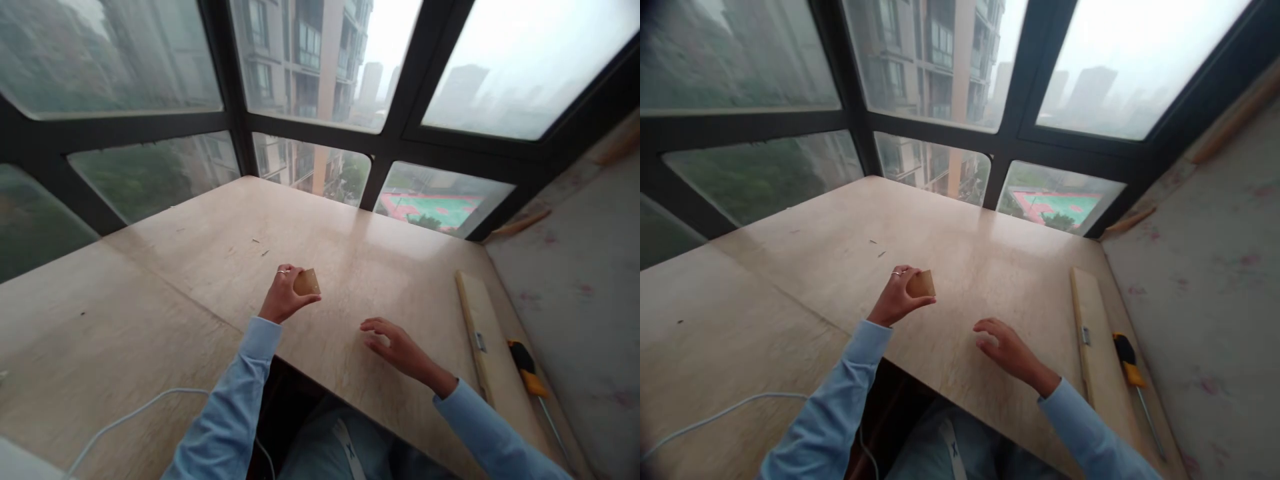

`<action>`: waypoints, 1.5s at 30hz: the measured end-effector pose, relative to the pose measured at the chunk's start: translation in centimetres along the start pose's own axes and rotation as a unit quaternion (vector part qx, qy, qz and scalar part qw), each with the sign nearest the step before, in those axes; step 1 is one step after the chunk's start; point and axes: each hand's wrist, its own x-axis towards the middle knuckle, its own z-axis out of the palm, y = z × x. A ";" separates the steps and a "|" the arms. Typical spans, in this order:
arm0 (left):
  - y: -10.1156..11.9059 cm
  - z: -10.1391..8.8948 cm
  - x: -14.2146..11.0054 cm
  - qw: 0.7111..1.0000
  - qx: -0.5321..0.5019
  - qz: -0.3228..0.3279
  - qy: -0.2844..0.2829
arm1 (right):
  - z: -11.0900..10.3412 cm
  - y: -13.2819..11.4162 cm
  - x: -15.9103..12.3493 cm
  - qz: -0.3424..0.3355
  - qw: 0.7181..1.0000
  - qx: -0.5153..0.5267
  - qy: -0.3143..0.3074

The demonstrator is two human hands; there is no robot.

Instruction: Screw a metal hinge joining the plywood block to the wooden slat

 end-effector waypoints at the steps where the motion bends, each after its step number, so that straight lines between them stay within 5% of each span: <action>1: 1.1 0.7 0.0 1.000 -0.008 0.020 -0.008 | -0.6 -0.1 -0.9 0.001 1.000 -0.005 0.005; 11: 12.1 10.7 -0.6 0.976 -0.084 0.133 -0.153 | -8.6 0.9 -10.9 0.054 0.988 -0.055 0.136; 18: 17.5 18.2 -1.7 0.949 -0.103 0.151 -0.257 | -12.4 5.5 -15.9 0.132 0.946 -0.113 0.274; 22: 19.7 21.1 -1.9 0.945 -0.160 0.122 -0.257 | -13.2 8.4 -15.9 0.160 0.935 -0.170 0.266; 32: 20.8 23.7 -0.6 0.957 -0.181 0.089 -0.209 | -14.5 9.2 -9.9 0.228 0.931 -0.270 0.093; 40: 19.8 23.8 -0.5 0.949 -0.190 0.111 -0.225 | -16.3 8.6 -6.9 0.272 0.900 -0.340 -0.035; 45: 20.1 23.5 -0.7 0.947 -0.168 0.117 -0.248 | -16.6 8.7 -6.1 0.271 0.896 -0.346 -0.059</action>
